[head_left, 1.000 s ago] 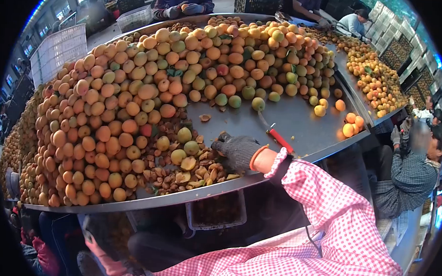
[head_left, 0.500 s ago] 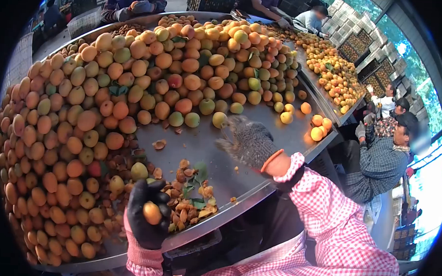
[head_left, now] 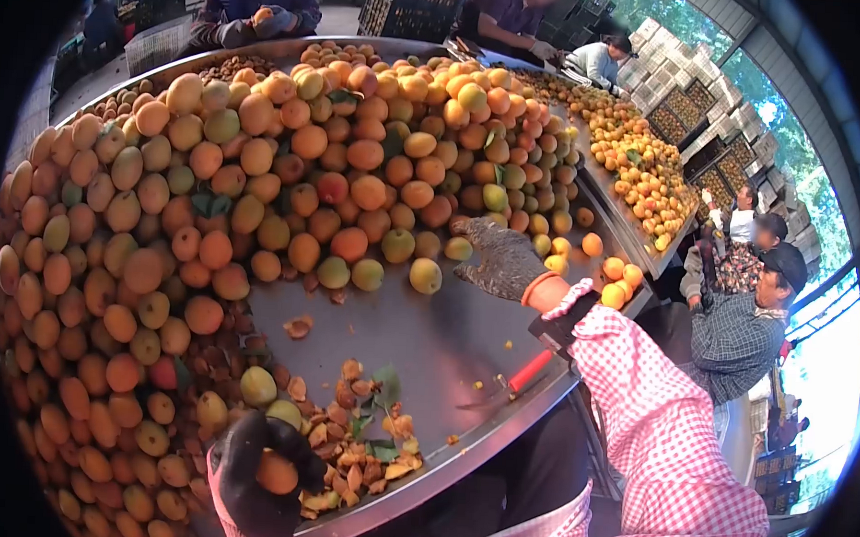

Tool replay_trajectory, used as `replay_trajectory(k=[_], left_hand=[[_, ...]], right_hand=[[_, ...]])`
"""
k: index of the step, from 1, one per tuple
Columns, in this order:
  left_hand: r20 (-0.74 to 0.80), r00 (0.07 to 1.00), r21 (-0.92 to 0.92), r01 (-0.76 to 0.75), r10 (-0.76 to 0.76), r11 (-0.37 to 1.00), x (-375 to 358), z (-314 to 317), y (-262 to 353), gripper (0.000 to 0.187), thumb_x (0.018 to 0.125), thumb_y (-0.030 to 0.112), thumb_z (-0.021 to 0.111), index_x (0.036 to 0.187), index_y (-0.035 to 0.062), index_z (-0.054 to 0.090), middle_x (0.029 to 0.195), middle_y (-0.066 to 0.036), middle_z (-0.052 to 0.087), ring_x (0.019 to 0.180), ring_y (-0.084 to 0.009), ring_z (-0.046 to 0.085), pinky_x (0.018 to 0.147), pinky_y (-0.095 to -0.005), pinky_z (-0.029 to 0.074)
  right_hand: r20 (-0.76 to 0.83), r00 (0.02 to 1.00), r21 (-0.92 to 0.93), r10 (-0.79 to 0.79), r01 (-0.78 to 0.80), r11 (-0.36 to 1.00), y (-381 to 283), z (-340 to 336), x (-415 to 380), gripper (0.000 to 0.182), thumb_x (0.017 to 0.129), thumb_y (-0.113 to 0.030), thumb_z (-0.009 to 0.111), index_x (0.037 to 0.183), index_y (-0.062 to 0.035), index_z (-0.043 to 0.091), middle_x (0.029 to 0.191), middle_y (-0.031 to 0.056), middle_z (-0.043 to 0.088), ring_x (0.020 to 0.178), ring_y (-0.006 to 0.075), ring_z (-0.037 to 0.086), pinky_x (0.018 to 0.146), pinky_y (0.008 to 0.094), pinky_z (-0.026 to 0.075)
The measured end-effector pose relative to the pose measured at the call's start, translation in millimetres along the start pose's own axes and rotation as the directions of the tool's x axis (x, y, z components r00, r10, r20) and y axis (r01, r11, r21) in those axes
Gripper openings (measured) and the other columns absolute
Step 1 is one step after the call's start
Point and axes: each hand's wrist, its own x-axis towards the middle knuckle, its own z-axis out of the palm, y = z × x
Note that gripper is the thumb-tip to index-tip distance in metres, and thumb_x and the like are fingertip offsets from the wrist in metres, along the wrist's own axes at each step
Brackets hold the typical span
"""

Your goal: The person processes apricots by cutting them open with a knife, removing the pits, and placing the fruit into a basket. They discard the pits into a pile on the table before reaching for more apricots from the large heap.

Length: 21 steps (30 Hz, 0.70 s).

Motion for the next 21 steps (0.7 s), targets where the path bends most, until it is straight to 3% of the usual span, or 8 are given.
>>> replay_trajectory(k=[2,6,7,8,10,11,16,21], left_hand=[[0.069,0.829,-0.297,0.548,-0.555,0.782,10.9,-4.6,20.7,0.032,0.085,0.015,0.055,0.110,-0.0045,0.054,0.067,-0.009,0.054,0.059,-0.0168,0.057,0.043,-0.0285,0.046],[0.003,0.861,-0.189,0.500,-0.509,0.845,8.7,3.7,25.7,0.041,0.086,0.020,0.052,0.118,-0.0065,0.051,0.080,-0.009,0.058,0.060,-0.0161,0.057,0.043,-0.0257,0.044],[0.088,0.798,-0.279,0.595,-0.597,0.754,12.0,-4.1,39.5,0.016,0.092,0.013,0.046,0.095,0.0007,0.055,0.092,-0.010,0.060,0.080,-0.0199,0.057,0.069,-0.0296,0.048],[0.083,0.801,-0.273,0.590,-0.592,0.760,13.1,-6.4,40.8,0.016,0.092,0.013,0.046,0.095,0.0007,0.055,0.092,-0.010,0.060,0.080,-0.0199,0.057,0.069,-0.0296,0.048],[-0.005,0.875,-0.145,0.478,-0.484,0.866,10.4,-6.1,40.2,0.017,0.090,0.018,0.050,0.092,0.0014,0.053,0.084,-0.008,0.059,0.071,-0.0189,0.056,0.066,-0.0297,0.048],[-0.043,0.878,-0.274,0.449,-0.478,0.850,6.8,-8.7,19.8,0.041,0.089,0.021,0.049,0.119,-0.0067,0.051,0.080,-0.008,0.058,0.060,-0.0144,0.056,0.046,-0.0237,0.045],[-0.124,0.887,-0.208,0.415,-0.444,0.886,12.0,-13.1,21.8,0.038,0.094,0.022,0.043,0.117,-0.0068,0.052,0.081,-0.007,0.059,0.061,-0.0113,0.056,0.048,-0.0220,0.046],[-0.125,0.878,-0.280,0.415,-0.462,0.866,11.7,-29.2,22.3,0.041,0.093,0.025,0.046,0.117,-0.0072,0.052,0.082,-0.009,0.061,0.064,-0.0139,0.060,0.048,-0.0234,0.048]], right_hand=[[0.073,0.996,-0.028,0.042,-0.040,0.999,4.1,15.5,7.2,0.051,0.074,-0.021,0.064,0.121,-0.0072,0.050,0.113,0.0180,0.057,0.101,0.0372,0.056,0.086,0.0430,0.047],[0.261,0.954,-0.106,0.146,-0.123,0.987,-2.5,21.4,19.6,0.039,0.073,-0.014,0.059,0.111,-0.0046,0.054,0.102,0.0187,0.060,0.096,0.0377,0.058,0.082,0.0430,0.047],[0.363,0.924,-0.050,0.123,-0.113,0.992,-3.3,15.0,17.9,0.035,0.072,-0.014,0.060,0.106,-0.0041,0.055,0.098,0.0189,0.061,0.093,0.0376,0.058,0.079,0.0429,0.047],[0.456,0.885,0.006,0.093,-0.108,0.994,-4.7,9.0,17.5,0.031,0.071,-0.015,0.060,0.100,-0.0036,0.056,0.094,0.0191,0.061,0.091,0.0376,0.059,0.077,0.0429,0.047],[0.382,0.919,0.070,0.097,-0.133,0.989,-14.4,-1.3,17.4,0.026,0.071,-0.014,0.061,0.094,-0.0026,0.056,0.088,0.0193,0.061,0.084,0.0372,0.059,0.069,0.0424,0.048],[0.243,0.969,0.116,0.040,-0.070,0.991,-20.0,-3.6,20.5,0.027,0.071,-0.015,0.062,0.093,-0.0023,0.055,0.087,0.0190,0.060,0.082,0.0369,0.059,0.067,0.0425,0.048],[-0.019,0.992,0.070,-0.123,0.124,0.990,-103.0,11.2,30.9,0.033,0.074,-0.019,0.066,0.102,-0.0042,0.055,0.089,0.0186,0.059,0.078,0.0372,0.060,0.065,0.0424,0.049],[0.149,0.988,-0.014,-0.026,0.028,1.000,-151.3,39.0,37.9,0.051,0.074,-0.017,0.064,0.121,-0.0099,0.049,0.101,0.0246,0.055,0.080,0.0395,0.061,0.066,0.0430,0.051]])
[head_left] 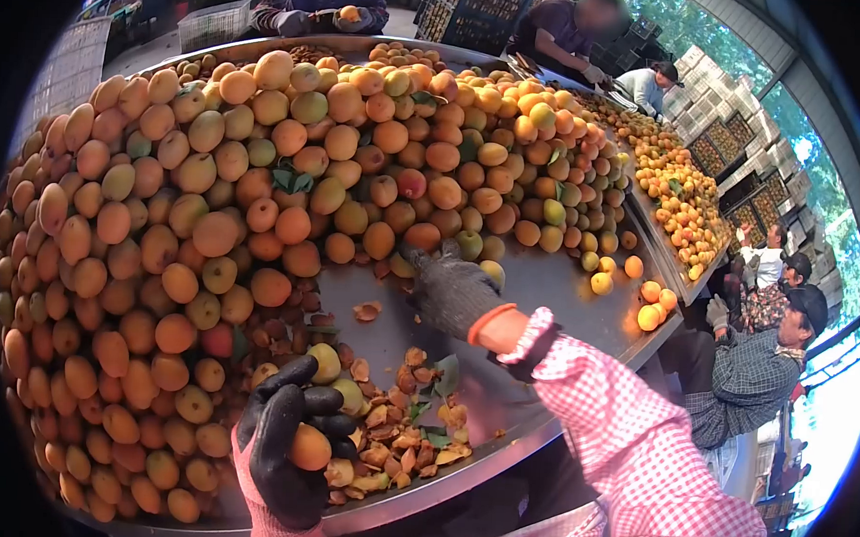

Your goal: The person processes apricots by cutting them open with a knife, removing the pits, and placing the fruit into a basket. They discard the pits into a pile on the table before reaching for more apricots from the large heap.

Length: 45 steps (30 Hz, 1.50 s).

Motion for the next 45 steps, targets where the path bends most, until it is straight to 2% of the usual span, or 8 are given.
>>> replay_trajectory(k=[23,27,29,31,34,35,37,45], left_hand=[[0.339,0.941,-0.066,0.015,0.008,0.998,-21.9,-33.5,-10.6,0.058,0.093,0.050,0.044,0.123,0.0001,0.047,0.106,-0.015,0.060,0.072,-0.0216,0.065,0.050,-0.0271,0.052],[0.489,0.871,-0.475,0.320,-0.057,0.820,-3.2,-42.7,-20.3,0.065,0.093,0.059,0.033,0.135,0.0099,0.035,0.117,-0.011,0.056,0.094,-0.0244,0.062,0.071,-0.0307,0.055],[0.150,0.677,-0.004,-0.729,0.721,0.685,-8.6,-49.8,-32.5,0.075,0.080,0.017,0.070,0.138,0.0011,0.026,0.127,-0.011,0.049,0.108,-0.0236,0.055,0.086,-0.0346,0.050],[0.271,0.627,0.347,-0.772,0.730,0.533,-10.6,-80.5,-18.2,0.086,0.072,-0.011,0.065,0.142,0.0091,0.020,0.139,-0.017,0.035,0.122,-0.0290,0.045,0.093,-0.0406,0.048],[0.118,0.849,-0.508,-0.393,0.514,0.766,-33.5,-75.2,21.1,0.076,0.078,-0.010,0.059,0.141,0.0053,0.019,0.140,-0.022,0.033,0.120,-0.0371,0.046,0.080,-0.0377,0.057],[0.203,0.553,-0.558,-0.613,0.808,0.559,-24.2,-79.5,19.7,0.055,0.090,0.002,0.047,0.139,0.0023,0.021,0.141,-0.023,0.031,0.119,-0.0390,0.047,0.075,-0.0377,0.059],[0.115,0.926,-0.556,-0.241,0.360,0.796,-30.6,-96.3,42.2,0.060,0.096,0.047,0.033,0.142,0.0091,0.024,0.143,-0.015,0.033,0.119,-0.0352,0.049,0.053,-0.0284,0.051],[0.027,0.957,-0.204,-0.279,0.290,0.938,-40.8,-87.4,49.1,0.056,0.096,0.040,0.040,0.133,-0.0011,0.039,0.112,-0.017,0.057,0.074,-0.0178,0.059,0.052,-0.0242,0.047]], right_hand=[[0.468,0.878,0.698,-0.096,-0.301,0.650,-87.0,-106.4,-29.7,0.053,0.070,-0.041,0.076,0.106,-0.0047,0.061,0.098,0.0140,0.063,0.087,0.0227,0.063,0.075,0.0337,0.051],[-0.035,0.823,0.594,-0.566,0.473,0.651,-141.9,-90.4,-42.5,0.036,0.076,-0.029,0.066,0.103,-0.0054,0.058,0.096,0.0136,0.058,0.088,0.0303,0.061,0.073,0.0368,0.049],[-0.233,0.812,0.536,-0.535,0.566,0.626,-163.7,-81.0,-51.8,0.046,0.081,-0.022,0.067,0.119,-0.0052,0.048,0.101,0.0149,0.058,0.091,0.0312,0.062,0.076,0.0399,0.050],[-0.198,0.913,0.617,-0.355,0.398,0.679,-208.2,-142.3,-64.7,0.045,0.082,-0.019,0.066,0.120,-0.0041,0.048,0.102,0.0146,0.058,0.083,0.0269,0.065,0.072,0.0388,0.052],[-0.027,0.969,0.709,-0.245,0.192,0.678,-156.2,-112.7,-22.0,0.033,0.083,-0.017,0.064,0.111,-0.0021,0.055,0.083,0.0119,0.062,0.081,0.0222,0.066,0.070,0.0326,0.051],[0.054,0.981,0.736,-0.187,0.087,0.671,-138.7,-96.2,-10.5,0.028,0.084,-0.016,0.063,0.107,-0.0011,0.058,0.073,0.0105,0.064,0.080,0.0199,0.066,0.069,0.0295,0.051],[-0.016,0.939,0.366,-0.345,0.326,0.871,-116.3,-53.3,-9.9,0.030,0.084,-0.016,0.062,0.110,-0.0024,0.058,0.087,0.0141,0.066,0.083,0.0227,0.066,0.071,0.0312,0.051],[0.123,0.887,0.209,-0.445,0.415,0.886,-124.8,13.8,-17.9,0.042,0.068,-0.022,0.067,0.108,-0.0099,0.061,0.102,0.0169,0.062,0.091,0.0385,0.060,0.079,0.0442,0.049]])
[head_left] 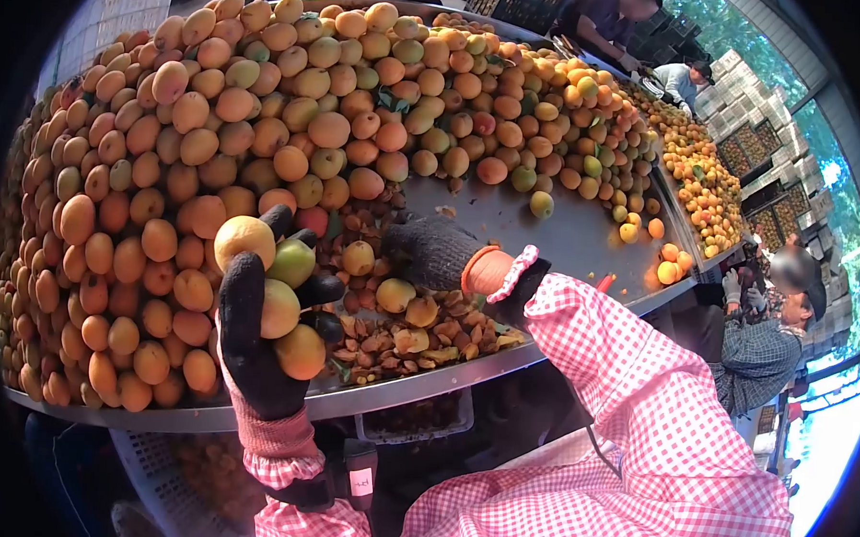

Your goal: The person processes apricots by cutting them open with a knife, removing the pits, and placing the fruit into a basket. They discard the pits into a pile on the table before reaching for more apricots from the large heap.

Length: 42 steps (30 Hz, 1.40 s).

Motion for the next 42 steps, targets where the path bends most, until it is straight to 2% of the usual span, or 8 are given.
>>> replay_trajectory(k=[6,8,10,16,24,30,37,42], left_hand=[[-0.067,0.986,0.064,-0.149,0.153,0.987,-0.9,-8.3,1.0,0.050,0.096,0.034,0.041,0.130,-0.0026,0.043,0.115,-0.015,0.056,0.079,-0.0169,0.060,0.056,-0.0248,0.049],[-0.076,0.980,0.126,-0.174,0.184,0.977,-1.1,-19.9,-8.5,0.048,0.097,0.032,0.041,0.130,-0.0020,0.043,0.115,-0.013,0.056,0.082,-0.0166,0.061,0.059,-0.0247,0.050],[0.141,0.836,0.672,-0.474,0.530,0.569,5.6,-33.9,-22.6,0.048,0.097,0.033,0.042,0.131,-0.0001,0.043,0.114,-0.012,0.057,0.083,-0.0162,0.061,0.060,-0.0244,0.050],[-0.032,0.995,0.076,-0.088,0.090,0.993,-4.3,-10.8,-2.1,0.049,0.096,0.033,0.042,0.135,0.0031,0.040,0.116,-0.013,0.057,0.087,-0.0164,0.062,0.060,-0.0238,0.050],[0.010,0.932,0.130,-0.361,0.363,0.923,5.5,-13.9,-5.3,0.050,0.099,0.036,0.032,0.130,-0.0014,0.040,0.131,-0.017,0.047,0.110,-0.0232,0.055,0.078,-0.0301,0.054],[-0.074,0.933,0.276,-0.320,0.351,0.906,1.6,-13.4,4.6,0.048,0.099,0.036,0.032,0.129,-0.0009,0.041,0.129,-0.017,0.048,0.097,-0.0224,0.061,0.067,-0.0286,0.056],[-0.158,0.985,-0.069,-0.080,0.068,0.994,-0.3,-11.1,20.4,0.059,0.095,0.045,0.035,0.130,-0.0017,0.042,0.104,-0.015,0.059,0.071,-0.0197,0.062,0.051,-0.0257,0.050],[0.058,0.925,0.219,-0.379,0.376,0.899,2.8,-13.6,-2.2,0.045,0.094,0.023,0.043,0.135,0.0070,0.034,0.122,-0.021,0.047,0.094,-0.0271,0.057,0.064,-0.0292,0.053]], right_hand=[[-0.050,0.994,0.026,0.100,-0.099,0.995,6.0,-45.2,-15.1,0.043,0.068,-0.018,0.070,0.108,-0.0095,0.061,0.095,0.0193,0.061,0.088,0.0364,0.060,0.073,0.0411,0.049],[0.318,0.947,-0.029,0.052,-0.045,0.999,-3.7,-54.6,-24.4,0.050,0.066,-0.017,0.069,0.114,-0.0115,0.060,0.101,0.0190,0.061,0.089,0.0367,0.060,0.073,0.0421,0.049],[0.249,0.966,0.016,-0.074,0.072,0.997,-9.5,-31.9,-29.3,0.054,0.066,-0.016,0.068,0.119,-0.0135,0.057,0.101,0.0187,0.059,0.088,0.0377,0.060,0.072,0.0433,0.049],[0.306,0.944,-0.134,0.121,-0.083,0.987,-12.5,-24.0,-26.7,0.049,0.066,-0.024,0.070,0.112,-0.0117,0.059,0.095,0.0168,0.063,0.090,0.0368,0.061,0.075,0.0447,0.050],[-0.049,0.997,0.257,-0.064,0.074,0.964,-27.5,-39.7,2.8,0.058,0.072,-0.033,0.071,0.122,-0.0108,0.054,0.094,0.0196,0.064,0.090,0.0362,0.061,0.077,0.0418,0.049],[0.356,0.929,-0.010,0.097,-0.100,0.995,-63.8,-20.0,53.2,0.062,0.067,-0.045,0.072,0.117,-0.0117,0.057,0.097,0.0184,0.065,0.093,0.0369,0.061,0.080,0.0412,0.049],[0.393,0.887,0.251,0.241,-0.356,0.900,-55.4,-59.9,19.3,0.058,0.069,-0.039,0.073,0.117,-0.0108,0.057,0.103,0.0166,0.063,0.092,0.0319,0.062,0.075,0.0417,0.050],[0.065,0.995,0.082,-0.080,0.075,0.994,-62.7,-13.7,-8.4,0.053,0.068,-0.031,0.074,0.116,-0.0132,0.058,0.093,0.0186,0.059,0.082,0.0365,0.060,0.072,0.0436,0.050]])
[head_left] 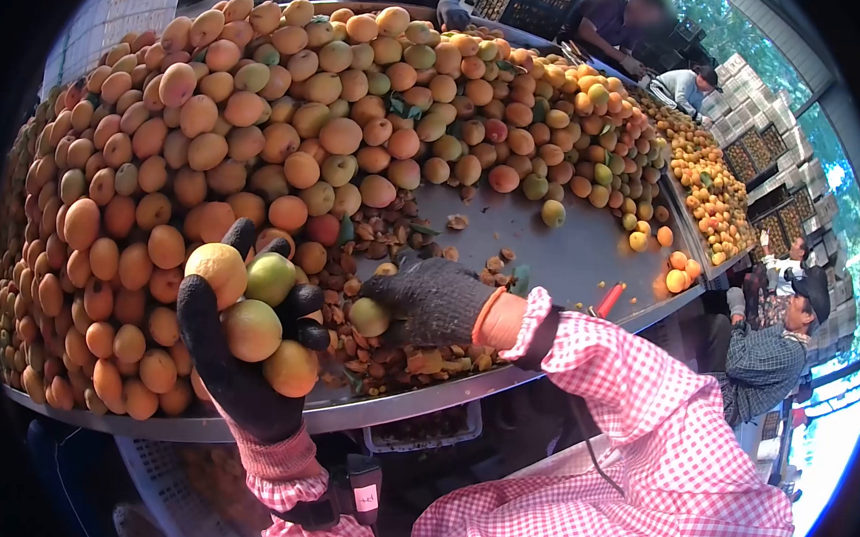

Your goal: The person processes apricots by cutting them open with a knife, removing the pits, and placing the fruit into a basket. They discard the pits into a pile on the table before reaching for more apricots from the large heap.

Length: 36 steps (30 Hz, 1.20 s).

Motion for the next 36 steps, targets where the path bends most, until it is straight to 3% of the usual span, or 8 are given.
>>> replay_trajectory(k=[3,9,10,12,15,27,34,36], left_hand=[[0.108,0.974,0.178,-0.214,0.197,0.960,-4.5,-9.1,-15.9,0.049,0.093,0.009,0.049,0.137,0.0129,0.030,0.135,-0.024,0.039,0.110,-0.0323,0.054,0.073,-0.0313,0.056],[0.007,1.000,-0.182,-0.008,0.009,0.983,5.2,11.7,-8.6,0.054,0.090,0.006,0.053,0.138,0.0120,0.029,0.136,-0.025,0.037,0.109,-0.0342,0.055,0.071,-0.0308,0.055],[0.070,0.988,-0.278,0.149,-0.135,0.949,8.2,15.5,-4.1,0.044,0.094,0.025,0.040,0.132,0.0042,0.034,0.132,-0.023,0.042,0.100,-0.0301,0.058,0.067,-0.0292,0.055],[0.184,0.940,-0.350,0.335,-0.287,0.875,11.4,26.8,-12.4,0.057,0.098,0.044,0.028,0.127,-0.0036,0.040,0.127,-0.021,0.048,0.091,-0.0259,0.062,0.063,-0.0276,0.055],[0.221,0.850,0.366,-0.527,0.479,0.767,9.8,31.4,-52.2,0.070,0.081,-0.004,0.060,0.139,0.0068,0.023,0.131,-0.024,0.041,0.108,-0.0332,0.055,0.080,-0.0367,0.055],[0.038,0.910,0.475,-0.380,0.412,0.794,0.8,-30.1,-21.8,0.077,0.081,-0.007,0.056,0.143,0.0166,0.017,0.135,-0.028,0.036,0.111,-0.0357,0.054,0.074,-0.0331,0.055],[-0.150,0.986,-0.118,-0.088,0.070,0.989,3.7,-21.7,-13.6,0.074,0.082,-0.004,0.059,0.142,0.0163,0.020,0.132,-0.028,0.040,0.107,-0.0323,0.055,0.073,-0.0329,0.055],[-0.113,0.972,0.035,-0.205,0.208,0.978,3.4,-25.2,-21.1,0.076,0.081,-0.004,0.061,0.142,0.0165,0.020,0.131,-0.027,0.041,0.107,-0.0311,0.055,0.074,-0.0334,0.055]], right_hand=[[0.022,0.997,0.025,0.078,-0.079,0.997,0.4,4.3,9.3,0.045,0.064,-0.026,0.071,0.105,-0.0094,0.063,0.092,0.0176,0.065,0.090,0.0362,0.062,0.076,0.0448,0.051],[0.122,0.955,0.589,0.269,-0.288,0.755,16.9,-32.2,3.6,0.041,0.070,-0.018,0.073,0.109,-0.0082,0.063,0.087,0.0180,0.065,0.080,0.0281,0.064,0.073,0.0365,0.051],[0.208,0.911,0.785,0.355,-0.372,0.495,20.7,-43.5,-2.6,0.039,0.071,-0.015,0.072,0.109,-0.0067,0.063,0.084,0.0157,0.066,0.080,0.0257,0.065,0.073,0.0345,0.051],[0.062,0.931,0.797,0.360,-0.263,0.544,42.7,-39.3,-14.8,0.036,0.073,-0.012,0.069,0.108,-0.0048,0.061,0.086,0.0146,0.065,0.081,0.0245,0.064,0.074,0.0338,0.050],[-0.260,0.947,0.443,0.186,-0.054,0.895,52.3,-39.3,-24.8,0.032,0.075,-0.018,0.068,0.103,-0.0068,0.058,0.088,0.0181,0.063,0.083,0.0302,0.063,0.075,0.0384,0.049],[-0.020,0.979,-0.293,0.203,-0.200,0.935,-18.1,18.0,25.0,0.054,0.066,-0.019,0.069,0.118,-0.0172,0.058,0.119,0.0249,0.047,0.094,0.0373,0.058,0.075,0.0452,0.052],[0.089,0.996,-0.295,0.016,0.011,0.956,-14.1,6.4,38.7,0.057,0.059,-0.027,0.075,0.114,-0.0204,0.061,0.124,0.0199,0.042,0.095,0.0356,0.058,0.077,0.0429,0.052],[0.104,0.994,-0.246,0.021,0.005,0.969,-9.9,-3.3,42.1,0.052,0.061,-0.024,0.073,0.111,-0.0158,0.064,0.119,0.0217,0.050,0.097,0.0373,0.060,0.077,0.0463,0.052]])
